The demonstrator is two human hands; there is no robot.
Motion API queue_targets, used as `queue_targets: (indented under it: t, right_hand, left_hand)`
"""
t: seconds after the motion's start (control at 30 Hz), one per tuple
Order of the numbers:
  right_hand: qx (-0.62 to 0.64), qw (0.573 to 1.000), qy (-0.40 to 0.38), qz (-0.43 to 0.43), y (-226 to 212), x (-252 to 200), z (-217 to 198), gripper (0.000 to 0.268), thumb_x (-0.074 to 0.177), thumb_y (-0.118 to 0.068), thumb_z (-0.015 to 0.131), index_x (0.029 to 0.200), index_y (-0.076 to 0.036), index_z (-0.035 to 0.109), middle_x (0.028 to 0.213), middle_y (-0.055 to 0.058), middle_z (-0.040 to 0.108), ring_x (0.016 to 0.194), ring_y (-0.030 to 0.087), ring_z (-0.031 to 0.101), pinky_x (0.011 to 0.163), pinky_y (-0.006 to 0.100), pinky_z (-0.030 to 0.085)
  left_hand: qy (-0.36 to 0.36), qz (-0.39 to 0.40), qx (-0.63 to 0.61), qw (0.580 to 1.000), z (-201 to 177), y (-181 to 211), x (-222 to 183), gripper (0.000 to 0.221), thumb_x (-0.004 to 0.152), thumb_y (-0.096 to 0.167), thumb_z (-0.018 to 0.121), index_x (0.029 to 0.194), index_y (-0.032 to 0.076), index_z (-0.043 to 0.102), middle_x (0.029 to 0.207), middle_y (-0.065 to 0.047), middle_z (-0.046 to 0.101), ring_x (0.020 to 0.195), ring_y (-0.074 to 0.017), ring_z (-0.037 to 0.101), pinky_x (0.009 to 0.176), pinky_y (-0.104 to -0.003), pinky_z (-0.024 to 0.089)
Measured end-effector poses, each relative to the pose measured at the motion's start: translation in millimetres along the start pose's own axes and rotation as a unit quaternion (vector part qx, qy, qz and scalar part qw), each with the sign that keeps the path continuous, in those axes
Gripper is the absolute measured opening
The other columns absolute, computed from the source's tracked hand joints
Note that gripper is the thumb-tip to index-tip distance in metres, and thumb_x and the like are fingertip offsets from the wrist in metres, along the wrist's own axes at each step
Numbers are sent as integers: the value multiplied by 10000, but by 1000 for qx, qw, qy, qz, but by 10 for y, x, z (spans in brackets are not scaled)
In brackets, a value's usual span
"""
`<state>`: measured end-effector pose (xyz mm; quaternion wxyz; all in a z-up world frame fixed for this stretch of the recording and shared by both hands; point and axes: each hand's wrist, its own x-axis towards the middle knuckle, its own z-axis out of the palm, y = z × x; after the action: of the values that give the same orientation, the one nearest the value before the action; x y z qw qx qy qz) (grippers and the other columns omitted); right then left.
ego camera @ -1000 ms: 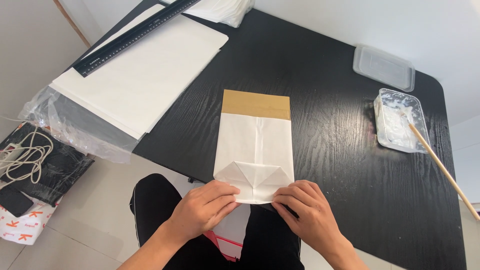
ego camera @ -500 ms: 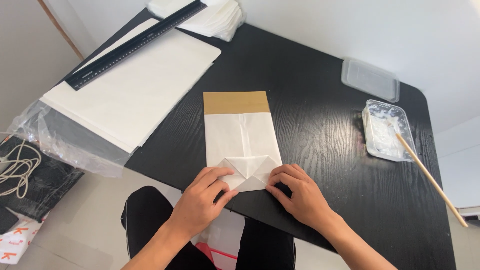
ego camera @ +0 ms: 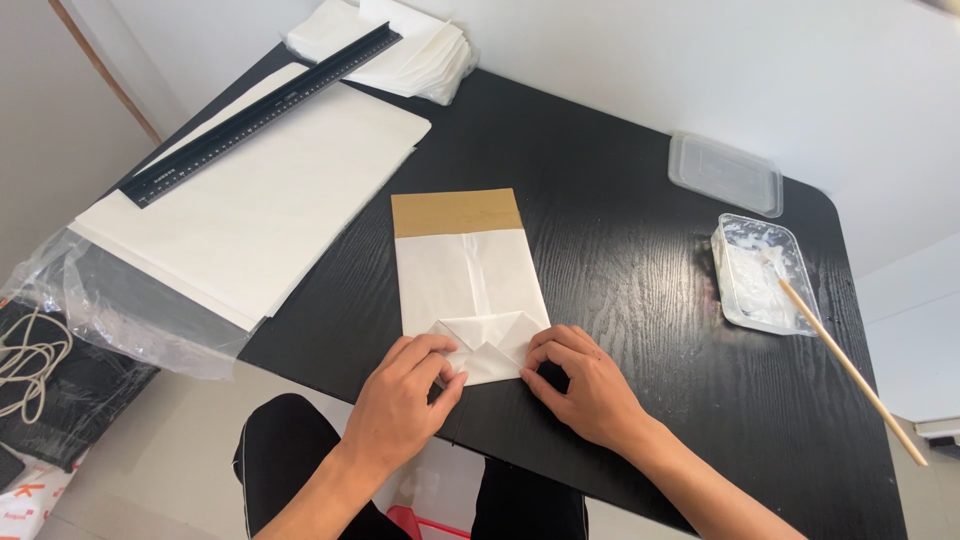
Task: Folding and gluing the bottom of a paper bag to seal it.
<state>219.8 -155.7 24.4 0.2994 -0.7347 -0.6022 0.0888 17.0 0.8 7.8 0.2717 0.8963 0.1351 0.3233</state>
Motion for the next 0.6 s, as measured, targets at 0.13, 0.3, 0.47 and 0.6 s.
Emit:
queue_targets:
  t: [0.13,0.3,0.47,0.6]
  right_hand:
    - [0,1000,12,20,57,-5,40,39,915,-162,694,908,-126,678,1069,-18,686,1016,174,668,888,337,531]
    - [2,1000,7,27,51,2,43,51,924,-163,688,897,-128,662,1064,-20,678,1017,164,666,876,331,532]
    - [-21,1000,22,-6,62,-9,64,66,938,-153,682,929,-104,638,1061,6,658,994,182,655,869,329,531]
    - [-27,998,37,-36,66,0,65,65,943,-125,675,930,-97,617,1041,18,644,963,191,655,857,323,528]
  left_hand:
    - [11,7,21,1000,32,-23,5,188,892,84,740,743,67,627,1062,-73,699,894,-224,656,784,-328,574]
    - [15,41,56,998,44,-20,-11,65,914,69,708,899,69,645,1074,-56,659,866,-224,614,730,-316,564]
    - [-61,66,159,983,19,37,57,345,888,8,671,1196,164,667,1189,-54,560,835,-240,544,545,-336,595]
    - [-103,66,206,971,34,33,112,474,894,55,672,1353,163,623,1239,-109,522,895,-282,550,537,-374,618]
